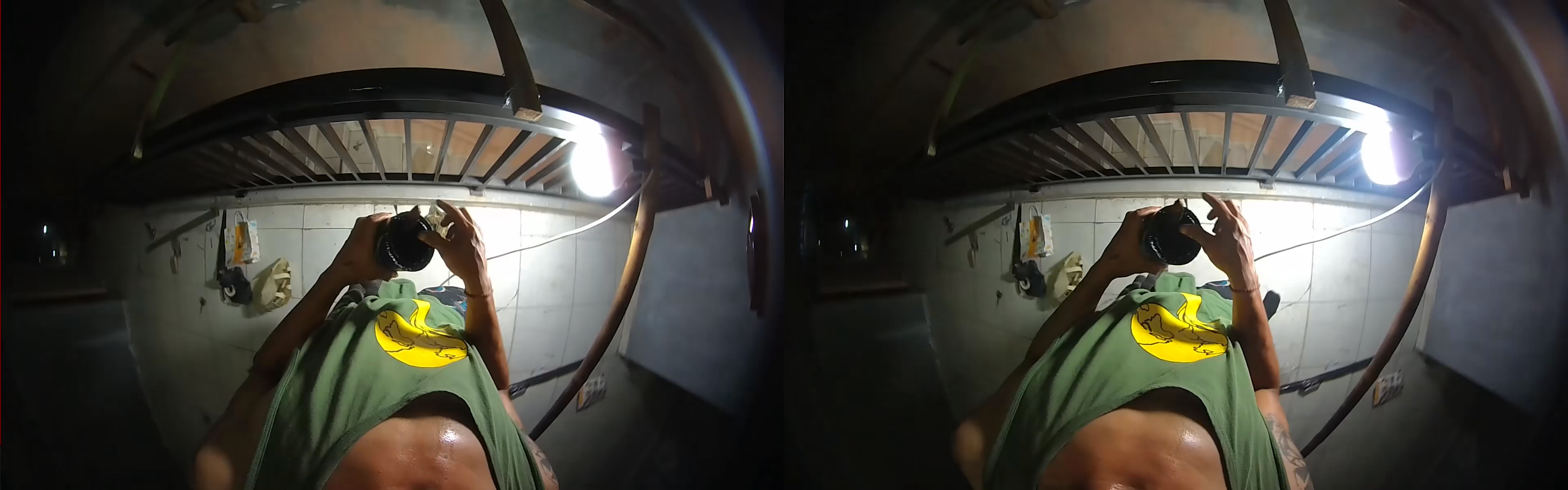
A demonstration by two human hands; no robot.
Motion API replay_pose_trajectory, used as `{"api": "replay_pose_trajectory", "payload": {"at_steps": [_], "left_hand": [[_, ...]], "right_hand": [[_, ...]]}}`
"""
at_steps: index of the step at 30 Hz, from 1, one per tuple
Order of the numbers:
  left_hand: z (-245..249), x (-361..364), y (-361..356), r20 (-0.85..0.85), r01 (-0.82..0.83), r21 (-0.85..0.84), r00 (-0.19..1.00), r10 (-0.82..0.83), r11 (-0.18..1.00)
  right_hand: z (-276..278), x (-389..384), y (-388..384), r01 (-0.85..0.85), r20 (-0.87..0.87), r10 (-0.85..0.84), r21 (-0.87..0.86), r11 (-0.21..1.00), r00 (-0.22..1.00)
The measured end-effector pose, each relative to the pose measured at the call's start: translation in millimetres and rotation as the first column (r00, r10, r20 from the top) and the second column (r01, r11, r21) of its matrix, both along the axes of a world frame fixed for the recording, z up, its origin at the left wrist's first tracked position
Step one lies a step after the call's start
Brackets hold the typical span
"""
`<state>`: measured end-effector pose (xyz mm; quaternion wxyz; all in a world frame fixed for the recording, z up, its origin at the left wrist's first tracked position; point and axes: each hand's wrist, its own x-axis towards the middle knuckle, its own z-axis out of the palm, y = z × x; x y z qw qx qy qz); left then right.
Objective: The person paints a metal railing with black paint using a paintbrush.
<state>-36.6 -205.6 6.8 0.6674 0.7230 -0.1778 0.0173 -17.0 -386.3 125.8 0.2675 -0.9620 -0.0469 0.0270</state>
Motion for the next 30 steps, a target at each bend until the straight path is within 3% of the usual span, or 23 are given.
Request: {"api": "replay_pose_trajectory", "payload": {"at_steps": [1,2,3,5,7,8,10,13,14,17,18,21,23,24,25,27,29,30], "left_hand": [[12.3,17.3,25.6,0.008,0.104,0.004,0.995,-0.104,0.995],[-1.2,-2.2,127.5,-0.038,0.144,0.183,0.990,-0.139,0.973],[5.9,7.8,195.9,-0.082,0.233,0.418,0.972,-0.218,0.878],[7.2,15.1,203.4,-0.119,0.325,0.482,0.944,-0.307,0.814],[33.9,26.7,211.4,-0.359,0.522,0.466,0.850,-0.387,0.714],[34.5,31.7,233.4,-0.351,0.535,0.469,0.843,-0.407,0.703],[21.4,27.2,242.6,0.070,0.218,0.482,0.956,-0.285,0.849],[6.1,38.7,246.5,-0.042,0.276,0.447,0.957,-0.288,0.851],[24.6,44.1,242.1,-0.038,0.303,0.393,0.949,-0.314,0.868],[0.3,55.5,247.2,-0.024,0.318,0.441,0.939,-0.344,0.839],[40.2,63.2,241.0,-0.170,0.439,0.406,0.898,-0.406,0.801],[26.9,67.0,255.2,-0.021,0.318,0.390,0.941,-0.337,0.864],[30.7,74.4,260.9,-0.052,0.336,0.365,0.938,-0.341,0.868],[29.4,77.3,260.2,-0.082,0.342,0.337,0.939,-0.335,0.877],[13.1,73.6,264.9,0.016,0.213,0.401,0.971,-0.239,0.891],[-7.5,91.3,260.9,0.180,0.129,0.376,0.961,-0.208,0.918],[-19.3,99.7,260.0,0.154,0.099,0.465,0.969,-0.190,0.880],[-20.6,111.6,259.9,0.231,0.094,0.410,0.952,-0.203,0.907]], "right_hand": [[-1.7,9.0,26.6,-0.020,-0.031,0.020,-0.022,1.000,0.999],[-37.8,-13.4,115.7,-0.004,-0.022,0.009,0.210,0.978,1.000],[-50.1,-12.9,170.7,0.051,-0.018,-0.048,0.406,0.912,0.999],[-52.6,-17.0,178.6,-0.001,0.019,-0.009,0.469,0.883,1.000],[-42.1,-18.0,196.0,0.031,0.047,-0.054,0.386,0.922,0.997],[-38.6,-12.8,215.5,-0.023,0.092,-0.017,0.415,0.909,0.996],[-30.9,-12.1,216.9,-0.066,0.197,-0.029,0.456,0.888,0.980],[-24.7,-17.3,216.2,0.051,0.077,-0.099,0.470,0.881,0.992],[-26.5,-16.4,216.7,0.037,0.030,-0.058,0.458,0.888,0.998],[-45.6,-15.4,227.9,-0.053,0.112,0.006,0.418,0.907,0.994],[-45.9,-14.2,232.1,-0.083,0.103,0.041,0.447,0.891,0.994],[-54.2,-7.1,239.9,-0.111,0.093,0.081,0.384,0.917,0.992],[-64.2,-3.5,243.7,-0.121,0.127,0.076,0.393,0.911,0.989],[-66.8,-3.7,243.9,-0.035,0.152,-0.048,0.499,0.866,0.987],[-63.8,-3.7,243.6,0.039,0.161,-0.167,0.595,0.803,0.973],[-59.6,8.9,233.6,0.107,0.197,-0.234,0.502,0.858,0.952],[-70.5,15.0,228.0,0.144,0.254,-0.333,0.557,0.818,0.908],[-71.8,22.7,227.9,0.138,0.325,-0.405,0.609,0.781,0.855]]}}
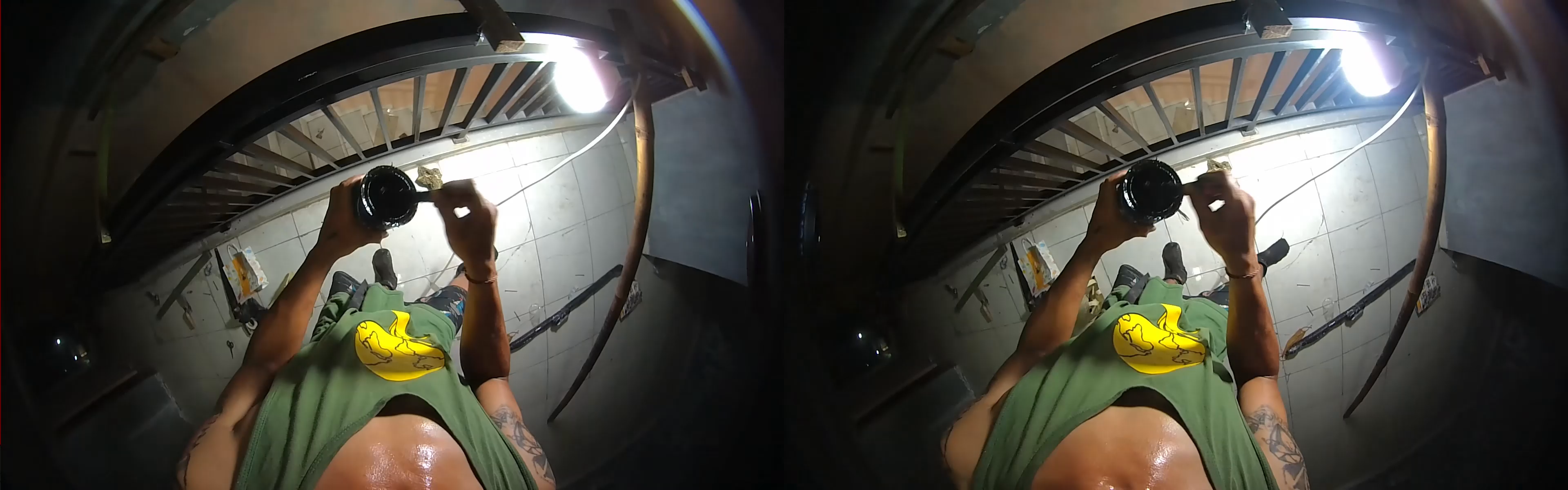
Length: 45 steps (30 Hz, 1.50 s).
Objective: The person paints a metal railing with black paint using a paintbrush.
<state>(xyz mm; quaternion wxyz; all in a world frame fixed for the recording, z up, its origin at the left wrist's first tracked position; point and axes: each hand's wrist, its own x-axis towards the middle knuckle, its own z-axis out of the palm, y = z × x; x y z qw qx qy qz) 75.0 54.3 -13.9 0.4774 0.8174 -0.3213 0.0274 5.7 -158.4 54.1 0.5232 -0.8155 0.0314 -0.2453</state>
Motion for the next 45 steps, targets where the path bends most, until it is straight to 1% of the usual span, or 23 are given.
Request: {"api": "replay_pose_trajectory", "payload": {"at_steps": [1,3,4,6,7,8,9,11,12,16,17,19,20,22,23,25,29,32,34,38,41,44,45], "left_hand": [[-3.9,6.5,-1.3,0.000,-0.010,0.007,1.000,0.010,1.000],[-4.3,16.3,-6.1,-0.170,-0.037,-0.164,0.985,0.009,0.986],[-1.7,23.7,-1.8,-0.100,0.058,0.011,0.993,-0.056,0.998],[-5.8,28.9,-2.8,-0.048,0.021,0.020,0.999,-0.020,1.000],[-13.7,29.3,-18.1,0.001,-0.020,0.027,1.000,0.020,0.999],[-14.6,31.0,-23.0,-0.044,-0.080,-0.076,0.996,0.076,0.994],[-12.9,32.5,-22.7,-0.044,-0.086,-0.072,0.996,0.083,0.994],[-6.9,35.2,-19.6,-0.040,-0.092,-0.024,0.995,0.091,0.995],[-7.2,37.3,-17.8,0.025,-0.109,-0.007,0.994,0.110,0.994],[-8.4,41.9,-12.3,0.084,-0.128,0.028,0.989,0.125,0.991],[-6.4,45.4,-11.3,0.082,-0.131,0.034,0.988,0.128,0.991],[-1.3,50.6,-9.9,-0.110,-0.055,0.132,0.991,0.070,0.990],[-4.0,48.3,-8.4,-0.113,-0.051,0.136,0.991,0.067,0.989],[-11.1,40.1,-2.8,0.101,-0.155,0.145,0.985,0.141,0.977],[-12.3,38.8,-2.5,0.098,-0.152,0.150,0.985,0.139,0.977],[-14.3,39.0,-3.1,-0.092,-0.117,0.036,0.989,0.120,0.993],[-13.8,31.1,-1.7,-0.040,-0.183,0.034,0.982,0.184,0.983],[-0.1,31.6,-6.8,-0.013,-0.187,-0.066,0.982,0.186,0.980],[23.5,30.3,-14.2,-0.107,-0.134,-0.105,0.987,0.123,0.985],[35.4,29.7,-19.6,-0.199,-0.150,-0.130,0.972,0.123,0.980],[28.4,30.3,-18.4,-0.137,-0.165,-0.203,0.981,0.139,0.965],[19.6,30.9,-16.8,-0.082,-0.166,-0.248,0.985,0.150,0.954],[19.3,29.6,-16.6,-0.082,-0.180,-0.245,0.983,0.164,0.953]], "right_hand": [[-6.9,5.1,-4.8,0.053,0.049,-0.055,0.037,0.998,0.997],[-0.6,13.1,-6.0,0.087,-0.023,-0.088,-0.050,0.995,0.996],[-3.6,16.7,-7.4,0.101,-0.043,-0.100,0.019,0.995,0.994],[-10.4,25.7,-13.2,0.078,-0.047,-0.072,0.160,0.984,0.996],[-18.3,28.7,-30.0,0.066,-0.052,-0.059,0.163,0.984,0.997],[-17.4,29.8,-28.8,0.012,-0.055,-0.008,0.072,0.997,0.998],[-17.0,32.8,-28.2,-0.046,-0.056,0.045,-0.020,0.999,0.997],[-21.2,36.4,-29.2,0.012,-0.010,-0.011,0.065,0.998,1.000],[-19.1,36.0,-29.2,0.007,-0.047,-0.007,-0.005,1.000,0.999],[-19.7,36.8,-31.8,0.076,-0.072,-0.072,0.066,0.995,0.995],[-23.8,38.9,-33.1,0.038,-0.014,-0.036,0.141,0.989,0.999],[-28.3,36.0,-33.4,0.069,-0.045,-0.063,0.143,0.987,0.997],[-28.9,35.1,-31.8,0.073,-0.049,-0.067,0.146,0.987,0.997],[-29.6,31.9,-24.4,0.070,-0.041,-0.060,0.322,0.944,0.997],[-30.2,30.0,-23.0,0.073,-0.045,-0.062,0.327,0.942,0.997],[-31.5,29.3,-21.3,0.081,0.004,-0.089,0.381,0.921,0.996],[-38.1,30.5,-20.3,0.149,-0.049,-0.140,0.362,0.920,0.989],[-35.7,33.4,-17.5,0.139,-0.006,-0.151,0.434,0.890,0.989],[-36.0,37.6,-15.3,0.069,0.080,-0.149,0.614,0.786,0.986],[-34.7,42.5,-11.7,0.024,0.129,-0.136,0.633,0.774,0.982],[-22.6,42.6,-11.9,0.066,0.079,-0.148,0.631,0.773,0.986],[-15.6,42.8,-12.6,0.042,0.139,-0.165,0.627,0.778,0.976],[-16.7,41.8,-11.5,0.062,0.114,-0.141,0.522,0.851,0.983]]}}
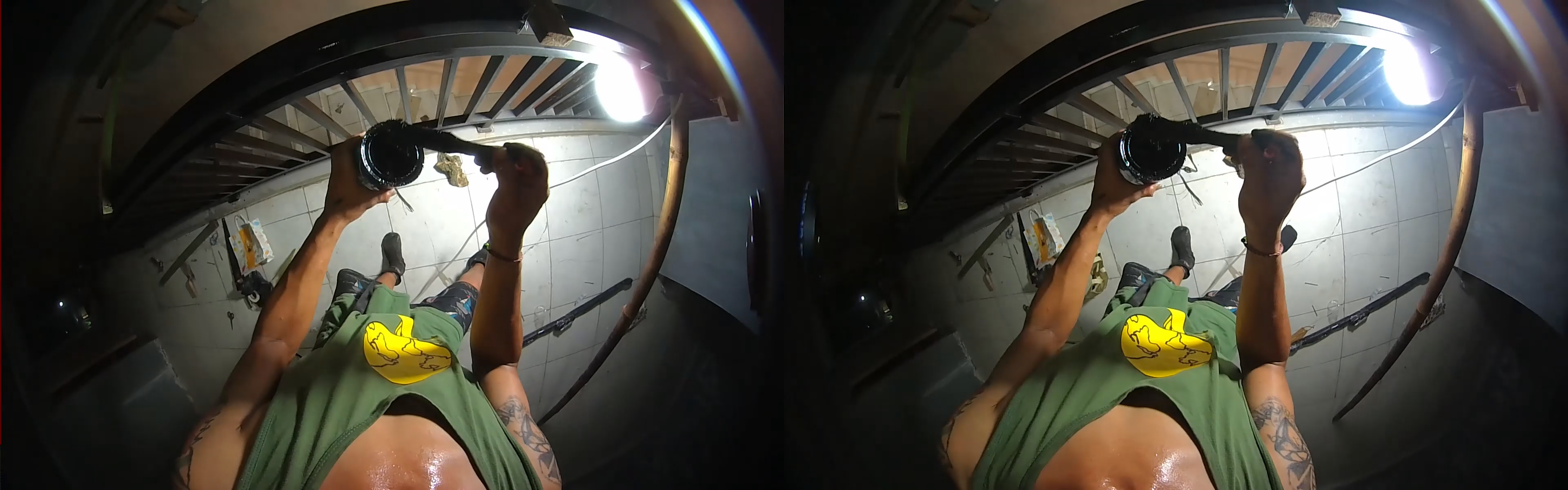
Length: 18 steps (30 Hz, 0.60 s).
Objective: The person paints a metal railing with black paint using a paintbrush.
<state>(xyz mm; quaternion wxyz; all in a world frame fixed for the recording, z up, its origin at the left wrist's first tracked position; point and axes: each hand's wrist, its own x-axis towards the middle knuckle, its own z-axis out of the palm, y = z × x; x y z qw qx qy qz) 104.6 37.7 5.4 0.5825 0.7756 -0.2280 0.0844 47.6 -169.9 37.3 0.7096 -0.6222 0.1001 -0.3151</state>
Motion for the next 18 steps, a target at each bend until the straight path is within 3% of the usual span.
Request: {"api": "replay_pose_trajectory", "payload": {"at_steps": [2,3,4,5,8,9,10,12,14,15,16,17,18], "left_hand": [[4.7,1.1,-0.8,0.013,-0.011,0.005,1.000,0.010,1.000],[8.9,1.3,-1.5,-0.042,0.015,0.004,0.999,-0.015,1.000],[11.4,1.1,-1.8,-0.102,0.039,0.003,0.994,-0.039,0.999],[7.9,1.1,-1.3,0.011,-0.027,0.060,1.000,0.027,0.998],[-18.4,9.0,4.9,-0.045,-0.079,0.016,0.996,0.079,0.997],[-13.0,8.0,4.8,-0.047,-0.075,0.017,0.996,0.076,0.997],[-6.4,6.2,5.4,-0.075,-0.036,0.040,0.996,0.039,0.999],[-8.0,2.2,2.6,-0.099,0.004,0.062,0.995,0.002,0.998],[-28.0,-2.6,13.8,-0.107,-0.088,0.183,0.988,0.109,0.979],[-32.7,-6.4,17.6,-0.105,-0.085,0.187,0.989,0.106,0.979],[-37.0,-9.8,20.4,-0.248,-0.056,0.060,0.966,0.069,0.997],[-38.0,-13.5,21.8,-0.381,-0.041,-0.072,0.924,0.011,0.997],[-36.1,-20.3,22.4,-0.384,-0.034,-0.070,0.923,0.005,0.997]], "right_hand": [[-3.6,-1.5,3.2,-0.017,-0.082,-0.004,-0.246,0.969,0.997],[-6.5,-2.7,7.7,-0.044,-0.226,-0.039,-0.350,0.936,0.973],[-13.1,-1.3,10.1,-0.038,-0.176,-0.044,-0.434,0.900,0.983],[-19.9,-1.3,12.7,-0.001,-0.126,-0.044,-0.336,0.942,0.991],[-28.6,9.1,11.1,0.105,-0.109,-0.097,0.071,0.992,0.989],[-19.6,13.6,8.6,0.127,-0.162,-0.120,0.035,0.991,0.980],[-23.1,27.1,11.9,0.190,-0.027,-0.188,0.206,0.960,0.982],[-39.9,59.0,-3.2,0.324,0.040,-0.325,0.026,0.946,0.945],[-30.7,83.3,0.1,0.233,0.054,-0.254,0.247,0.940,0.966],[-29.6,100.2,1.2,0.290,-0.009,-0.290,0.058,0.955,0.957],[-29.8,112.1,8.8,0.248,0.000,-0.257,0.266,0.931,0.966],[-28.8,125.9,15.7,0.261,0.000,-0.272,0.280,0.924,0.962],[-30.5,139.2,16.6,0.276,-0.007,-0.287,0.294,0.915,0.958]]}}
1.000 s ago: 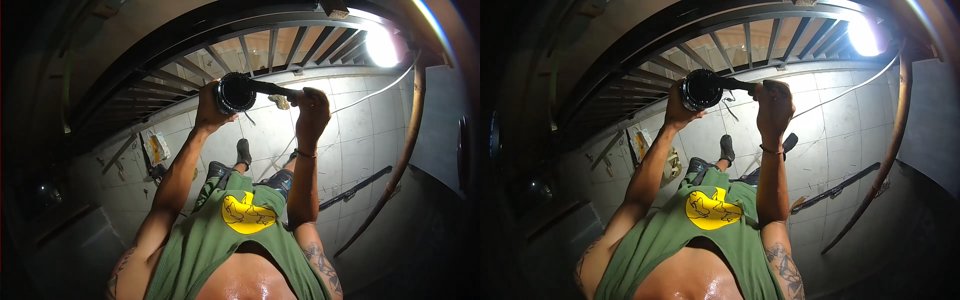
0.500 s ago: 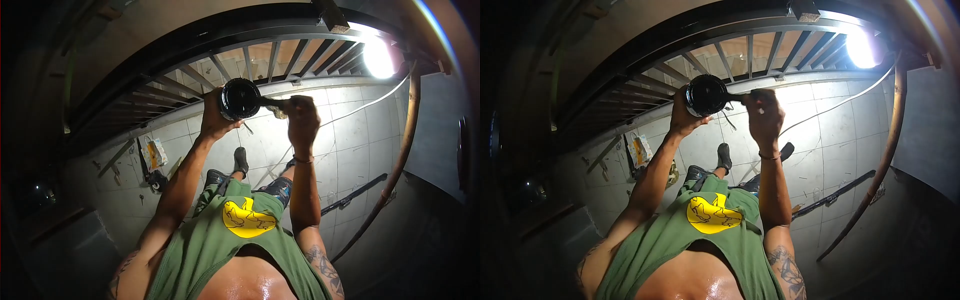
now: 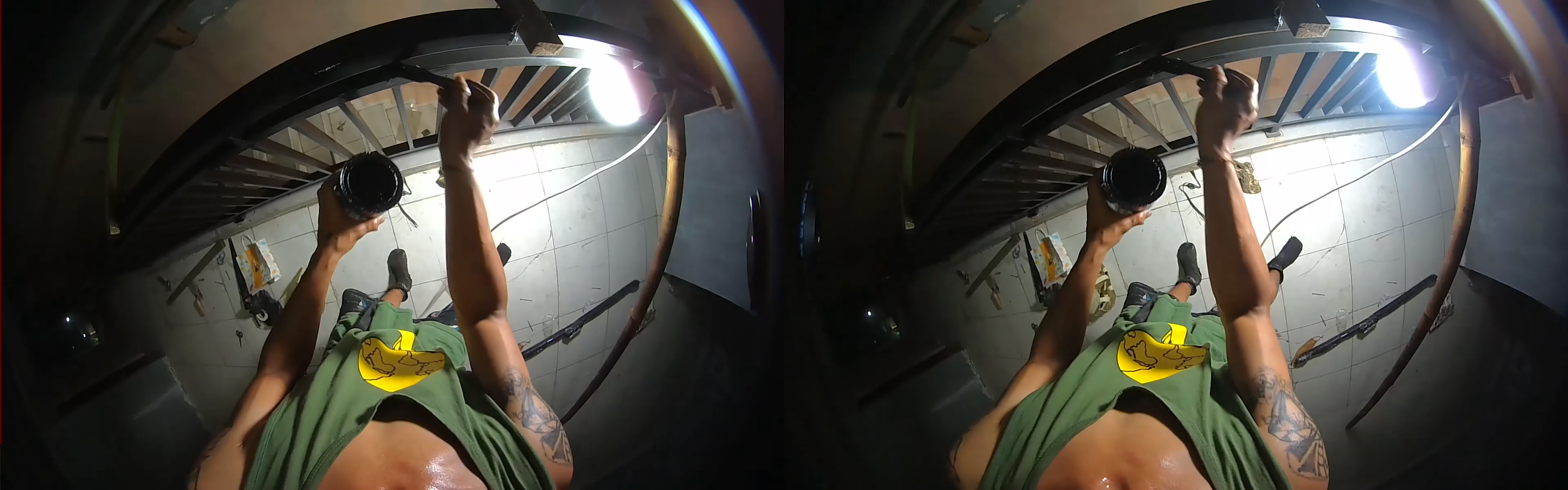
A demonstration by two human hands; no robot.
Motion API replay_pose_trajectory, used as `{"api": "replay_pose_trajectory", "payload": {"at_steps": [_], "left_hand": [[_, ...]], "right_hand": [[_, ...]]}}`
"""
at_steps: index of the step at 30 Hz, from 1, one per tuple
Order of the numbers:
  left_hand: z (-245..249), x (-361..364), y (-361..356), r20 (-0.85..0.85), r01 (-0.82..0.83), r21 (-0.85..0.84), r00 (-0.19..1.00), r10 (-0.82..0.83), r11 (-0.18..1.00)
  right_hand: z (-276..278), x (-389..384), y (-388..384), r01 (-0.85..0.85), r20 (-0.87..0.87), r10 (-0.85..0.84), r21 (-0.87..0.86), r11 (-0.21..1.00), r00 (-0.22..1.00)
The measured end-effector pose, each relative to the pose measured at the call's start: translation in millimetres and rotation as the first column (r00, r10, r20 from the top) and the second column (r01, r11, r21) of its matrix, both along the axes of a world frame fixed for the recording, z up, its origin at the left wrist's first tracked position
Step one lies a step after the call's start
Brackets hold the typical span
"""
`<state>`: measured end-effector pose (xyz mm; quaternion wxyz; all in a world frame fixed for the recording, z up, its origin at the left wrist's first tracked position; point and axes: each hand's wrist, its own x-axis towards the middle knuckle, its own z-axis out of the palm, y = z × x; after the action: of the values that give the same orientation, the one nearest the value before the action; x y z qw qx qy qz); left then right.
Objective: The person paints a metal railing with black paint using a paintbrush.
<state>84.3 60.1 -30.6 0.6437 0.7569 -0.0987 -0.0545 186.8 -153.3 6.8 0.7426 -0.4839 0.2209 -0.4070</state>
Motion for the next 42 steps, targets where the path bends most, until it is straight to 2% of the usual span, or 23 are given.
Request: {"api": "replay_pose_trajectory", "payload": {"at_steps": [2,4,6,8,10,12,14,16,17,19,22,24,25,28,29,30,32,33,34,37,38,40,42], "left_hand": [[5.9,-11.9,2.7,0.084,-0.082,0.118,0.994,0.072,0.990],[15.0,-17.3,8.7,0.036,-0.051,0.175,0.998,0.046,0.983],[-0.3,-23.6,19.3,-0.100,0.014,0.088,0.995,-0.006,0.996],[-2.4,-30.5,24.4,-0.010,-0.020,0.181,1.000,0.022,0.983],[2.4,-34.7,31.4,0.027,0.105,0.299,0.993,-0.118,0.948],[-16.8,-43.7,41.4,-0.020,0.069,0.250,0.998,-0.066,0.966],[-3.2,-51.6,28.7,-0.090,0.017,0.162,0.996,-0.002,0.987],[-14.2,-54.5,36.6,-0.028,0.035,0.219,0.999,-0.029,0.975],[-13.4,-54.6,35.7,-0.061,0.021,0.248,0.998,-0.006,0.968],[-21.5,-60.9,43.4,-0.192,-0.005,0.185,0.981,0.041,0.983],[-17.5,-66.7,48.0,-0.071,-0.007,0.345,0.997,0.034,0.939],[-12.5,-69.8,50.1,-0.071,-0.006,0.322,0.997,0.030,0.947],[-10.7,-70.2,51.0,-0.070,0.006,0.284,0.997,0.015,0.959],[-14.0,-75.6,56.8,-0.086,0.011,0.317,0.996,0.017,0.948],[-11.3,-78.5,56.8,-0.090,0.010,0.316,0.996,0.020,0.949],[-6.9,-80.7,54.6,-0.104,-0.001,0.295,0.994,0.033,0.956],[-2.1,-84.0,56.2,-0.118,-0.015,0.274,0.992,0.049,0.961],[-1.1,-84.7,56.5,-0.175,-0.030,0.226,0.982,0.071,0.974],[-0.7,-85.6,55.9,-0.233,-0.046,0.179,0.968,0.087,0.983],[-3.1,-90.4,56.1,-0.147,-0.022,0.292,0.987,0.068,0.956],[-3.4,-92.8,57.5,-0.153,-0.006,0.297,0.987,0.054,0.955],[-3.7,-89.6,59.0,-0.145,0.001,0.368,0.988,0.056,0.930],[-5.7,-85.3,58.4,-0.124,-0.011,0.407,0.990,0.067,0.914]], "right_hand": [[-6.9,17.8,-3.5,0.040,-0.264,-0.139,-0.347,0.937,0.955],[-13.0,20.1,-20.9,0.086,-0.239,-0.238,-0.514,0.854,0.941],[-21.6,19.3,-66.7,0.150,-0.081,-0.532,-0.914,0.377,0.843],[-29.0,26.3,-109.2,0.316,0.087,-0.639,-0.914,0.253,0.764],[6.0,9.0,-120.0,0.336,-0.004,-0.492,-0.727,0.599,0.870],[-15.9,11.9,-118.8,0.274,-0.005,-0.428,-0.763,0.586,0.904],[-49.2,24.4,-111.9,0.046,-0.012,-0.473,-0.993,0.111,0.881],[-21.8,6.6,-57.2,0.127,0.133,-0.339,-0.991,-0.041,0.931],[-33.2,2.6,-27.7,0.048,0.077,-0.340,-0.994,-0.094,0.937],[-21.4,-5.0,19.5,0.145,0.141,-0.033,-0.979,0.145,0.989],[-9.7,-11.6,60.4,0.046,0.063,0.020,-0.871,0.488,0.998],[-7.0,-7.2,56.4,0.006,-0.004,-0.011,-0.644,0.765,1.000],[-11.0,-2.3,40.7,0.083,0.026,-0.085,-0.604,0.793,0.996],[-25.7,5.9,-31.2,0.282,0.017,-0.400,-0.736,0.616,0.916],[-24.4,4.7,-55.0,0.333,0.097,-0.414,-0.769,0.546,0.905],[-14.3,-0.2,-66.8,0.303,-0.012,-0.463,-0.740,0.601,0.886],[-12.3,9.0,-81.6,0.399,0.127,-0.490,-0.766,0.504,0.862],[-14.7,9.2,-79.6,0.354,0.155,-0.496,-0.872,0.338,0.854],[-18.8,8.9,-75.2,0.294,0.182,-0.499,-0.943,0.156,0.847],[-36.3,-6.4,-5.4,0.049,0.009,-0.186,-0.977,0.210,0.983],[-34.3,-16.1,26.9,0.005,-0.005,-0.069,-0.990,0.141,0.998],[-21.0,-22.1,67.8,0.117,0.190,0.136,-0.899,0.422,0.972],[-20.2,-30.3,60.6,-0.120,0.038,0.189,-0.646,0.754,0.981]]}}
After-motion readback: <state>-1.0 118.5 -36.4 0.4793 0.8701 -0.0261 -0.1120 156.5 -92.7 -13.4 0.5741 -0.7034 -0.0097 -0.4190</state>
